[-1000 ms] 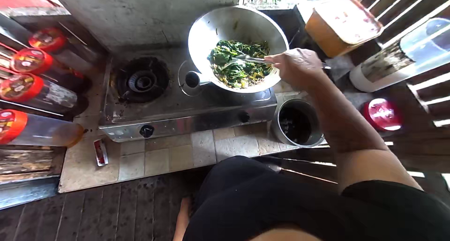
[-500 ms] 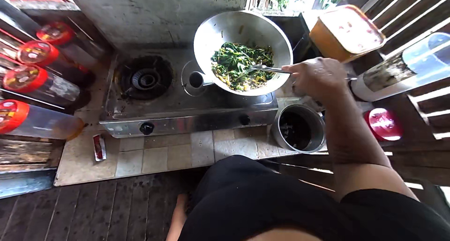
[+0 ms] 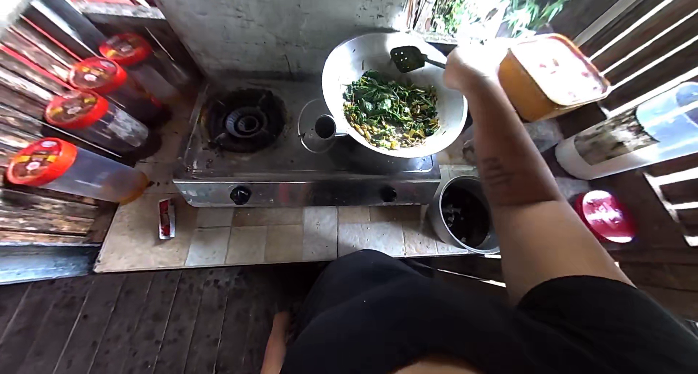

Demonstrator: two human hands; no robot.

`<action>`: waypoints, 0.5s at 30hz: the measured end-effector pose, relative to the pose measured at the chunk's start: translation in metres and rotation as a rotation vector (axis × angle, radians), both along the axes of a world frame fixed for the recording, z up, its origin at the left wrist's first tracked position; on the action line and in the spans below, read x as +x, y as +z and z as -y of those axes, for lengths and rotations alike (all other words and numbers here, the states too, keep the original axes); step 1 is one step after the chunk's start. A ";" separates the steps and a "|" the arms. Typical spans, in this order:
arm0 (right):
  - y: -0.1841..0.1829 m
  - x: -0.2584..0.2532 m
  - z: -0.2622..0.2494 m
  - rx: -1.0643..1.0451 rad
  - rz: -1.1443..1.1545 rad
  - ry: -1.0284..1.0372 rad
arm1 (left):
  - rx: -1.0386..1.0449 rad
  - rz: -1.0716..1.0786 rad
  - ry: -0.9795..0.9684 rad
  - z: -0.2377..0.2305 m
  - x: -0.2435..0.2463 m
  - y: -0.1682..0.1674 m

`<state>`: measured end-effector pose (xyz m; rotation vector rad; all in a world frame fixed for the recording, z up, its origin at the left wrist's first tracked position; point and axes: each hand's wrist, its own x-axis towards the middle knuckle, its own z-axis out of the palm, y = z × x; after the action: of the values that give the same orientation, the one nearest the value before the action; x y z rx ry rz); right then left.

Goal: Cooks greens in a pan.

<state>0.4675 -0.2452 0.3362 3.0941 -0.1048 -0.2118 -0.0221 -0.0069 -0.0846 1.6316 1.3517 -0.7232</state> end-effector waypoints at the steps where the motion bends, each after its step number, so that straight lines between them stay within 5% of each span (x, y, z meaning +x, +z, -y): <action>1: 0.002 -0.001 -0.015 0.010 -0.017 -0.007 | -0.015 -0.002 0.021 0.005 0.003 0.019; 5: 0.008 -0.013 -0.059 0.052 -0.055 0.115 | -0.153 -0.081 0.007 0.019 0.038 0.155; 11: 0.009 -0.032 -0.043 -0.033 -0.050 0.441 | -0.074 -0.101 -0.394 0.020 0.043 0.156; 15: 0.014 -0.027 0.012 -0.019 -0.042 0.539 | -0.090 -0.099 -0.214 0.016 0.059 0.155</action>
<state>0.4409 -0.2569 0.3501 2.9534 0.7101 -0.2468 0.0365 -0.0233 0.0705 1.7032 1.2053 -0.9888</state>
